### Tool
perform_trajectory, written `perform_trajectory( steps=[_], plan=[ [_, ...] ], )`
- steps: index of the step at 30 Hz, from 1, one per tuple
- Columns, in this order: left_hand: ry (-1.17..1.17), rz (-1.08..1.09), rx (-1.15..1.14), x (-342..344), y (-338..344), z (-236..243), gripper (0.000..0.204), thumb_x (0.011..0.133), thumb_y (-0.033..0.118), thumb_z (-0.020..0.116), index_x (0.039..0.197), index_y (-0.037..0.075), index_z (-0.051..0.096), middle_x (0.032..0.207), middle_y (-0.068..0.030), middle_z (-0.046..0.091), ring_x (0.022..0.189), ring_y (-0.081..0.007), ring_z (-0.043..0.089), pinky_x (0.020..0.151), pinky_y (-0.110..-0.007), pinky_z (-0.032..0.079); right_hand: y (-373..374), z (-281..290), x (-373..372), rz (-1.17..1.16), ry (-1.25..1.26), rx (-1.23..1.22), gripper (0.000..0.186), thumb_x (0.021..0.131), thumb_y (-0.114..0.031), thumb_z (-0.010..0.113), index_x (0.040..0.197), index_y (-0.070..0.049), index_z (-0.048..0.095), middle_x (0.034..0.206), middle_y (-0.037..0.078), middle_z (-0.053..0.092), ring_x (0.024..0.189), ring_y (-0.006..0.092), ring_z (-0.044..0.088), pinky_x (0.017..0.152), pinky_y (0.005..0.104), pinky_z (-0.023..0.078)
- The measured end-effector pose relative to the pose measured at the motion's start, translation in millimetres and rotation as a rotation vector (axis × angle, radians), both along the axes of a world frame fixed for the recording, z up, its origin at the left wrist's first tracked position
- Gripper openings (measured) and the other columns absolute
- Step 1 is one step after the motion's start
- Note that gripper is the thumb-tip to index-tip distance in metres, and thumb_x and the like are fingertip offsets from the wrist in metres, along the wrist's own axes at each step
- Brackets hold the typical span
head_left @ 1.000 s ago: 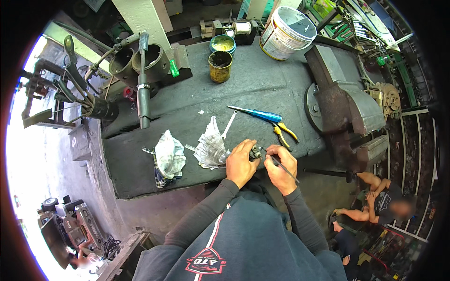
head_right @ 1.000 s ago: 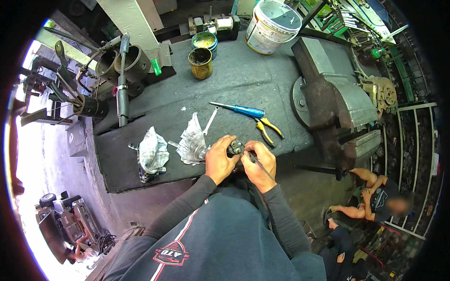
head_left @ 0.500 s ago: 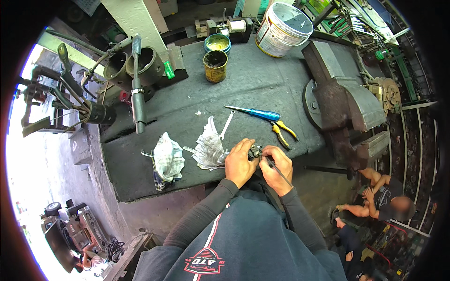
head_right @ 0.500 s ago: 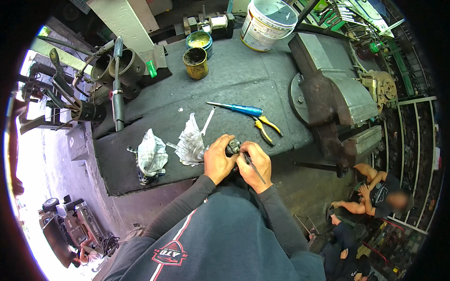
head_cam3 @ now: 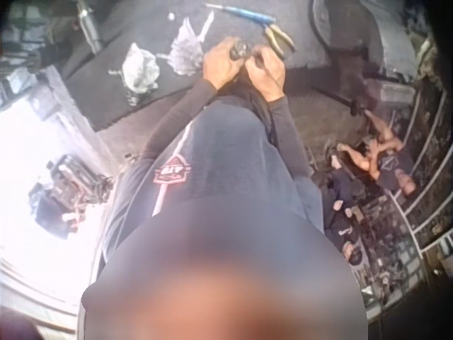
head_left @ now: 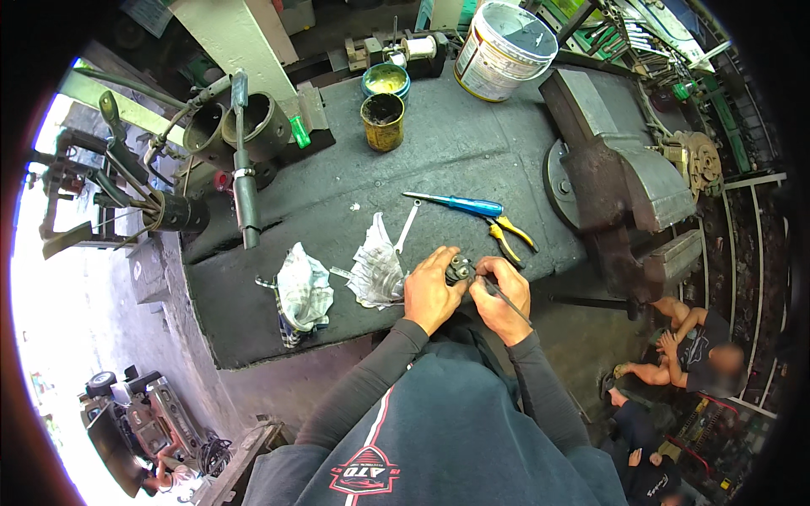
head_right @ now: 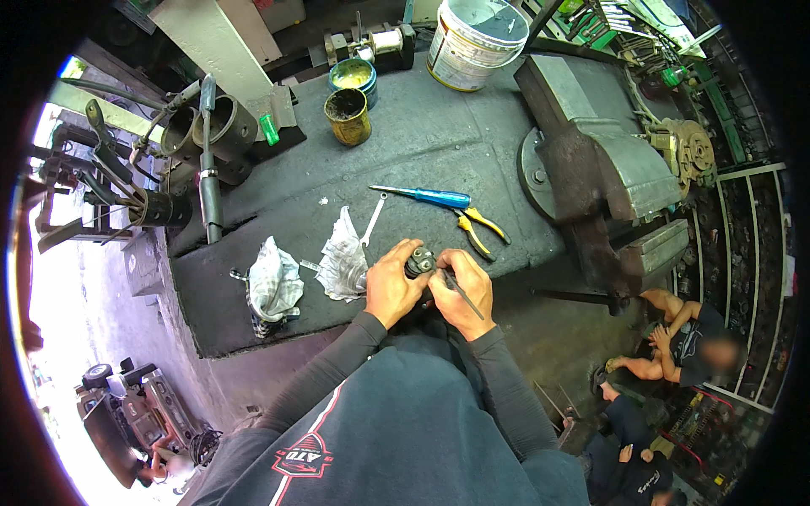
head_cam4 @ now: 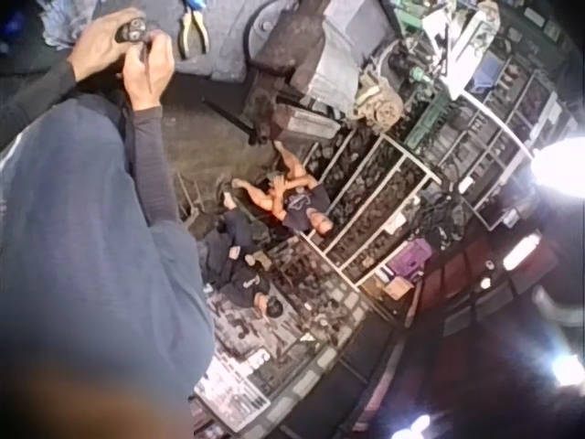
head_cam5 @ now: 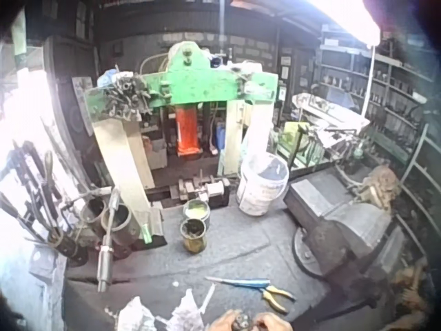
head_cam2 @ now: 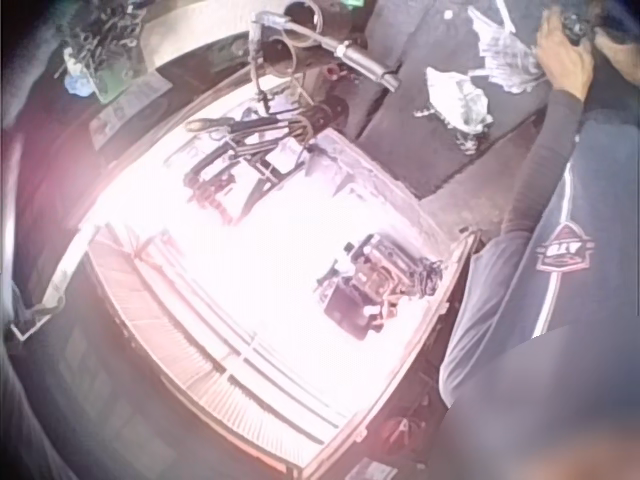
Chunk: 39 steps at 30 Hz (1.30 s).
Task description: The person cleans a small mechanical part with a cloth, then uses a screwdriver to adjust internal components on a workbench. The person continues to manipulate the part and tools while two other people sit nearby.
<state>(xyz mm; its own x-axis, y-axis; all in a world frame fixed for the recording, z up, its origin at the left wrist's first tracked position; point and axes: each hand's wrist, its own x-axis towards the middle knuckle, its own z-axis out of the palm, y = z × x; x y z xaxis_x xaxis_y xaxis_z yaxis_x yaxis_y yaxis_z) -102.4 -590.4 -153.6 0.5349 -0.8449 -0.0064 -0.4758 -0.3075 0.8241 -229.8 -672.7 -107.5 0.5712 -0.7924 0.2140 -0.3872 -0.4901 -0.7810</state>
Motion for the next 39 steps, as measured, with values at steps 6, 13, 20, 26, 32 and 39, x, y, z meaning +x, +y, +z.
perform_trajectory(
  steps=[6,13,20,26,32,39],
  plan=[
    [-0.003,-0.016,-0.003,2.1,0.0,2.6,0.057,0.081,0.020,0.083,0.133,0.003,0.068,0.139,-0.0227,0.068,0.128,-0.0395,0.065,0.108,-0.046,0.052,1.7,0.0,0.1,-0.023,-0.043,0.022,0.018,0.083,0.002,0.071,0.100,-0.001,0.065,0.101,0.014,0.074,0.087,0.0312,0.075,0.076,0.0370,0.059],
    [0.014,-0.011,0.006,3.6,-3.0,1.3,0.055,0.082,0.022,0.083,0.131,0.003,0.069,0.138,-0.0229,0.069,0.127,-0.0398,0.066,0.106,-0.045,0.053,-5.5,3.3,-0.3,0.030,-0.033,0.044,0.017,0.084,0.002,0.070,0.100,-0.001,0.066,0.097,0.014,0.073,0.084,0.0310,0.075,0.074,0.0371,0.059],
    [0.024,0.005,0.004,2.3,-4.1,5.1,0.053,0.082,0.022,0.084,0.130,0.003,0.070,0.135,-0.0231,0.070,0.126,-0.0399,0.067,0.106,-0.046,0.053,-5.2,0.5,0.3,0.003,-0.040,0.041,0.018,0.084,0.000,0.071,0.101,-0.001,0.067,0.096,0.015,0.073,0.083,0.0326,0.073,0.073,0.0389,0.058],
    [0.011,0.021,0.014,1.2,-4.0,4.3,0.053,0.082,0.023,0.084,0.130,0.004,0.071,0.135,-0.0243,0.070,0.125,-0.0397,0.068,0.106,-0.046,0.054,-1.1,-2.2,-2.4,-0.042,-0.028,0.149,0.018,0.084,0.000,0.072,0.101,-0.001,0.067,0.095,0.015,0.074,0.083,0.0308,0.074,0.073,0.0384,0.058],
    [-0.014,0.029,0.000,-1.4,-5.6,2.6,0.054,0.082,0.024,0.084,0.130,0.004,0.070,0.135,-0.0237,0.070,0.123,-0.0405,0.068,0.104,-0.046,0.055,6.3,-15.1,-0.8,-0.124,-0.114,0.172,0.019,0.085,0.001,0.071,0.104,0.000,0.068,0.097,0.015,0.075,0.084,0.0282,0.075,0.075,0.0365,0.059],
    [-0.027,0.057,-0.043,-3.8,-3.2,0.1,0.053,0.081,0.025,0.084,0.127,0.003,0.071,0.131,-0.0236,0.071,0.118,-0.0412,0.070,0.100,-0.044,0.056,5.3,-6.7,-0.2,-0.113,-0.064,0.154,0.018,0.084,-0.003,0.072,0.101,-0.001,0.069,0.093,0.014,0.074,0.080,0.0276,0.075,0.073,0.0361,0.058]
  ],
)
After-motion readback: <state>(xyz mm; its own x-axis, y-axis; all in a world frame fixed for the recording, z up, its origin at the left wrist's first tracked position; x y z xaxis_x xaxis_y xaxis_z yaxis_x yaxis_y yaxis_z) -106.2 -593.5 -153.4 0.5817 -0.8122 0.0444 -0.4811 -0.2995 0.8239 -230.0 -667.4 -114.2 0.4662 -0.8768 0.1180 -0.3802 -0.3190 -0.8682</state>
